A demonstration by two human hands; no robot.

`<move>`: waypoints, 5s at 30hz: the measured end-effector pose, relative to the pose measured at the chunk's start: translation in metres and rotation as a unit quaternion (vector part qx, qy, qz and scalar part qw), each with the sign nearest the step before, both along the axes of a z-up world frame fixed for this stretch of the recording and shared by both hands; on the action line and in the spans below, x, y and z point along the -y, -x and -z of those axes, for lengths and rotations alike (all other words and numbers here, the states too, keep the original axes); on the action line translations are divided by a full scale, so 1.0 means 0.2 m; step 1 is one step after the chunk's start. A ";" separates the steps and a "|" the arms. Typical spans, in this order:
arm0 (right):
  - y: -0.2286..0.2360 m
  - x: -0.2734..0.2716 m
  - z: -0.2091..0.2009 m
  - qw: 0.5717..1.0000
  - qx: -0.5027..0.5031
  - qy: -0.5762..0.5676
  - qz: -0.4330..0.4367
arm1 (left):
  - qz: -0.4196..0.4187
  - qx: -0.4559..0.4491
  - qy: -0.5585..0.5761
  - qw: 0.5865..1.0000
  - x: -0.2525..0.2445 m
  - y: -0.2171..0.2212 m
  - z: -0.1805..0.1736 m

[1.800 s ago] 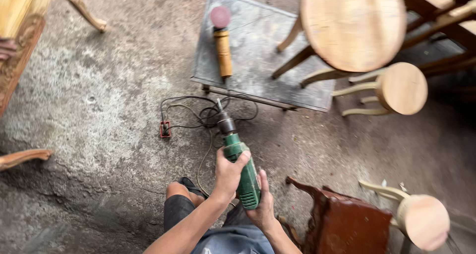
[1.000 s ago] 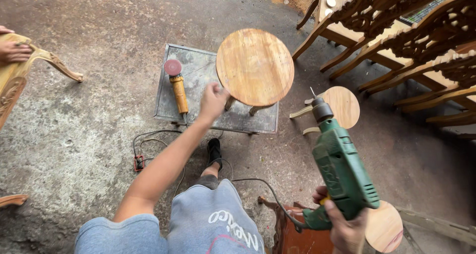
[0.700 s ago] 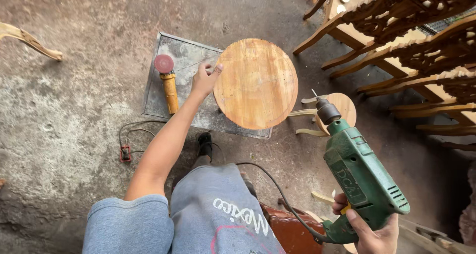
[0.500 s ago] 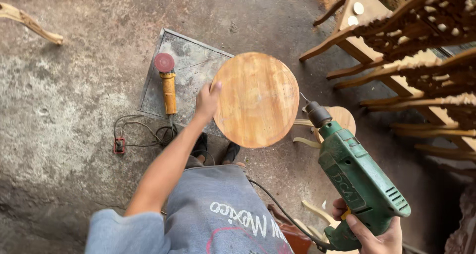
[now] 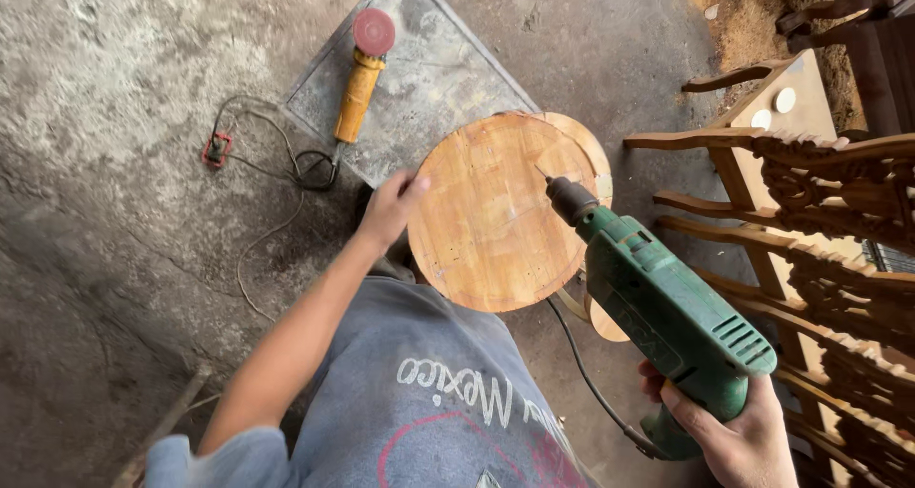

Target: The person drills holes into a wooden stool seat using an electric drill, wraps the power cord around the drill, and places the drill inside a cabinet.

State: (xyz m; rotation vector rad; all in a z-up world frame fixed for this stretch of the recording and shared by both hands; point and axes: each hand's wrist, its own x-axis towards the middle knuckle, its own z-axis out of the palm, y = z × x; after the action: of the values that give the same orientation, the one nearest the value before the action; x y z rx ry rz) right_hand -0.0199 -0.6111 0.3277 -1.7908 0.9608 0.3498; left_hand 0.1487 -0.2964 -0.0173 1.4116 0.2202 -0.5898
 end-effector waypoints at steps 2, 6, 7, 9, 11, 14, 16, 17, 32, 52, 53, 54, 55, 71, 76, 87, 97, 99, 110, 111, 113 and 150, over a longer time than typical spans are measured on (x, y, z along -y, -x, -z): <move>-0.06 -0.04 -0.02 1.000 -0.011 0.006 -0.028 | 0.041 0.031 0.007 0.999 0.04 -0.15 0.00; -0.17 -0.11 -0.05 1.000 -0.018 -0.001 -0.023 | 0.130 0.082 -0.180 0.972 0.15 -0.19 0.01; -0.19 -0.12 -0.04 1.000 -0.019 0.001 -0.021 | 0.069 0.094 -0.122 0.986 0.17 -0.13 0.01; -0.23 -0.17 -0.06 0.999 -0.038 0.002 -0.026 | 0.010 0.095 -0.061 0.994 0.20 -0.02 0.03; -0.28 -0.19 -0.08 0.996 -0.070 0.019 -0.043 | -0.031 0.087 -0.078 0.993 0.22 0.08 0.03; -0.34 -0.24 -0.08 0.992 -0.106 0.038 -0.062 | -0.023 0.086 -0.072 0.993 0.21 0.10 0.01; -0.35 -0.26 -0.07 0.991 -0.116 0.040 -0.059 | -0.011 0.078 -0.032 0.996 0.16 0.06 -0.02; -0.35 -0.26 -0.07 0.991 -0.112 0.033 -0.062 | 0.003 0.069 0.006 0.998 0.13 0.03 -0.04; 0.08 -0.14 -0.04 0.999 -0.014 -0.003 0.038 | 0.073 0.047 0.028 0.996 0.12 -0.11 -0.06; -0.07 -0.28 -0.02 0.996 -0.084 0.034 0.016 | 0.166 0.040 -0.092 0.981 0.02 -0.26 -0.15; -0.11 -0.30 -0.02 0.997 -0.077 0.017 -0.009 | 0.172 0.065 -0.084 0.979 0.01 -0.25 -0.15; -0.15 -0.32 -0.02 0.997 -0.069 0.000 -0.035 | 0.173 0.061 -0.082 0.980 0.01 -0.23 -0.15; -0.19 -0.34 -0.02 0.997 -0.073 0.001 -0.036 | 0.175 0.065 -0.065 0.980 0.00 -0.20 -0.15; -0.51 -0.47 -0.06 0.974 -0.198 0.056 -0.098 | 0.156 0.027 -0.026 0.987 0.00 -0.16 -0.15; -0.45 -0.38 -0.06 0.975 -0.176 0.022 -0.131 | 0.144 0.047 -0.017 0.988 0.00 -0.15 -0.13; -0.58 -0.45 -0.10 0.929 -0.156 0.128 -0.312 | 0.094 0.068 0.025 0.993 -0.01 -0.10 -0.12; -0.64 -0.49 -0.12 0.926 -0.206 0.135 -0.285 | 0.140 0.014 -0.048 0.989 0.01 -0.12 -0.18; -0.65 -0.50 -0.12 0.917 -0.207 0.160 -0.301 | 0.156 -0.010 -0.060 0.986 0.01 -0.12 -0.20; -0.68 -0.50 -0.14 0.895 -0.251 0.202 -0.310 | 0.115 0.044 -0.066 0.990 0.04 -0.09 -0.19; -0.68 -0.51 -0.14 0.896 -0.271 0.210 -0.283 | 0.114 0.044 -0.065 0.990 0.04 -0.09 -0.19; -0.69 -0.52 -0.15 0.891 -0.278 0.217 -0.285 | 0.115 0.033 -0.059 0.991 0.04 -0.09 -0.19; -0.79 -0.60 -0.14 0.849 -0.313 0.266 -0.333 | 0.089 0.032 -0.030 0.995 0.05 -0.08 -0.18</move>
State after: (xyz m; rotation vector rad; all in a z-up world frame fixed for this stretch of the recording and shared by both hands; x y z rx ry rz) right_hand 0.1386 -0.4906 0.3563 -2.5851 0.8773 1.2739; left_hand 0.1655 -0.3061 0.0182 1.5150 0.0613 -0.6881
